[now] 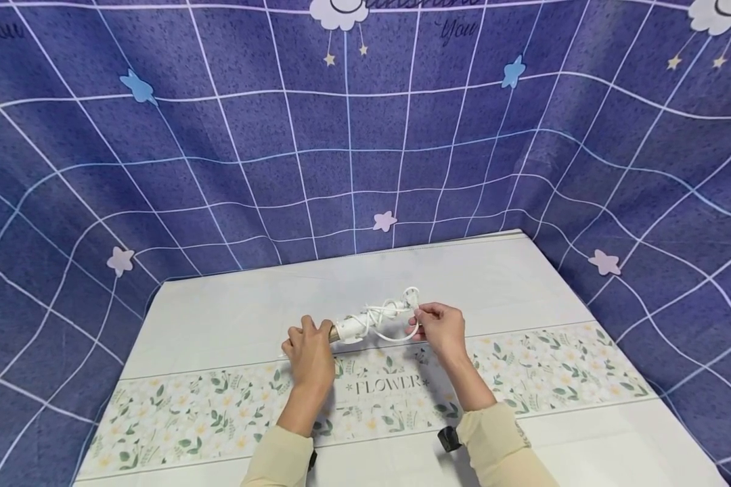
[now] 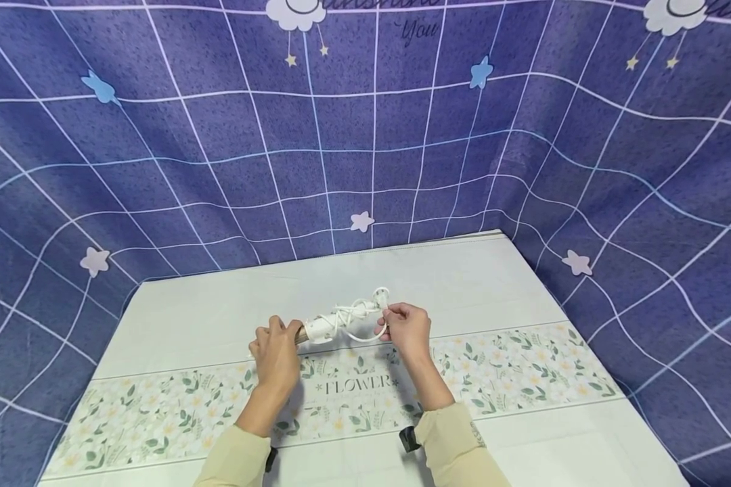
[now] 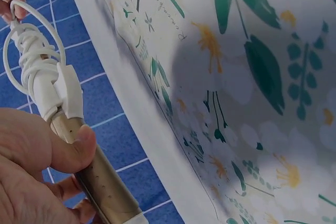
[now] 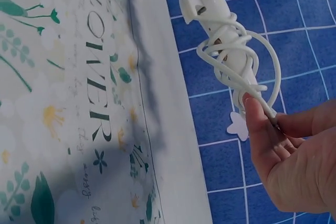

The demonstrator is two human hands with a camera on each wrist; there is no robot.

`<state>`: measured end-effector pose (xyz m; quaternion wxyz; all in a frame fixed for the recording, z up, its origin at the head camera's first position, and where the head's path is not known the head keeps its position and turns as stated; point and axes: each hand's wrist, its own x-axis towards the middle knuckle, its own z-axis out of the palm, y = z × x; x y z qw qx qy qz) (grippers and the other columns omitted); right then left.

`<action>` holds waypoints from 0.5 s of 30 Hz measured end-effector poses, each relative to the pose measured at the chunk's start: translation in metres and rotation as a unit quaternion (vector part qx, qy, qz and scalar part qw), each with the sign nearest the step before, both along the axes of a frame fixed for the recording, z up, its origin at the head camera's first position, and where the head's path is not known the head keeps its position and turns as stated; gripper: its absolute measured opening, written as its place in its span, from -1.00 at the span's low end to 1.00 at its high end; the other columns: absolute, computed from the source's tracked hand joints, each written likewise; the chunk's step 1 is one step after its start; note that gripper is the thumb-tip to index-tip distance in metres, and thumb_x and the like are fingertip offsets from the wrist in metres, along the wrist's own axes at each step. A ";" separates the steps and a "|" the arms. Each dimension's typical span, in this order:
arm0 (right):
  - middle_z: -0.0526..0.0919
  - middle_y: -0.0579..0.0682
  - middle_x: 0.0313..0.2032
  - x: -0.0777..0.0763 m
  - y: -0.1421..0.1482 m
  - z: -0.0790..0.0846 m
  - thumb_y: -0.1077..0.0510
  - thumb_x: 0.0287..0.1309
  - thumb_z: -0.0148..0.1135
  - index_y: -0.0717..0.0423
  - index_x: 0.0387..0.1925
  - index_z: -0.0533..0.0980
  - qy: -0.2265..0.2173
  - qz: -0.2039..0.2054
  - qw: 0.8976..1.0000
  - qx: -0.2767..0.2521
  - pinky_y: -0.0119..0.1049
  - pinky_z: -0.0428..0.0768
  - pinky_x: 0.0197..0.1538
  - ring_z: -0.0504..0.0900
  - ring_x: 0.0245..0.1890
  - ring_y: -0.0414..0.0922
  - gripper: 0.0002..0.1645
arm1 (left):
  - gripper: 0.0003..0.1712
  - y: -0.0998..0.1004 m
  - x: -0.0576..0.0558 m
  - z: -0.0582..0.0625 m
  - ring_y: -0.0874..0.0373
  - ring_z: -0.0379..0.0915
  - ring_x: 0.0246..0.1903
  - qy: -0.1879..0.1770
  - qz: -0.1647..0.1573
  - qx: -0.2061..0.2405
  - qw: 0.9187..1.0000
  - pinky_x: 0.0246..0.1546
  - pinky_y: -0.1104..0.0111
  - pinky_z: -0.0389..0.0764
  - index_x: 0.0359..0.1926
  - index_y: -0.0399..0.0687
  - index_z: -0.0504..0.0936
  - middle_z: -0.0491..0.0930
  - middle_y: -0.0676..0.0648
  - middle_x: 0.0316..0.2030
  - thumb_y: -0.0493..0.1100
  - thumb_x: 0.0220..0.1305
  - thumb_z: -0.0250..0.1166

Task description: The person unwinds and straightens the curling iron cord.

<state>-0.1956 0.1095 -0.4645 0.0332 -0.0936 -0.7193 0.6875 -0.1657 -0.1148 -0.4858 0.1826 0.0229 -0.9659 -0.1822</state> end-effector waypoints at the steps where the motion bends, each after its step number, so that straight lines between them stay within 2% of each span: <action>1: 0.68 0.27 -0.42 0.000 0.000 0.000 0.34 0.27 0.14 0.42 -0.16 0.57 0.003 0.001 1.000 0.007 -0.23 0.67 -0.44 0.70 -0.50 0.06 -0.81 | -0.61 0.000 0.000 0.000 -0.18 0.25 -0.18 -0.004 -0.001 -0.002 1.000 -0.16 -0.05 0.21 -0.05 -0.06 0.66 0.36 -0.20 -0.20 -0.45 0.09 0.31; 6: 0.68 0.22 -0.47 0.004 -0.003 0.005 0.36 0.23 0.17 0.39 -0.23 0.58 0.013 0.011 1.000 0.018 -0.18 0.68 -0.42 0.70 -0.54 0.03 -0.86 | -0.63 0.001 0.000 0.001 -0.19 0.26 -0.20 -0.018 -0.004 -0.008 1.000 -0.22 -0.03 0.21 -0.06 -0.06 0.66 0.37 -0.21 -0.20 -0.43 0.10 0.31; 11: 0.67 0.27 -0.46 0.007 -0.004 0.008 0.40 0.21 0.17 0.47 -0.21 0.54 0.001 0.036 0.999 -0.038 -0.17 0.68 -0.39 0.70 -0.53 0.02 -0.84 | -0.65 -0.001 0.000 0.003 -0.17 0.25 -0.23 -0.011 0.001 0.000 1.000 -0.25 -0.02 0.21 -0.06 -0.09 0.67 0.37 -0.20 -0.23 -0.42 0.11 0.32; 15: 0.67 0.29 -0.44 0.004 -0.001 0.008 0.42 0.22 0.15 0.49 -0.16 0.49 0.004 0.012 0.995 -0.095 -0.19 0.69 -0.38 0.71 -0.51 0.01 -0.82 | -0.64 -0.003 -0.001 0.004 -0.17 0.26 -0.22 0.000 0.006 0.009 1.000 -0.24 -0.05 0.28 -0.07 -0.13 0.66 0.36 -0.19 -0.24 -0.47 0.08 0.32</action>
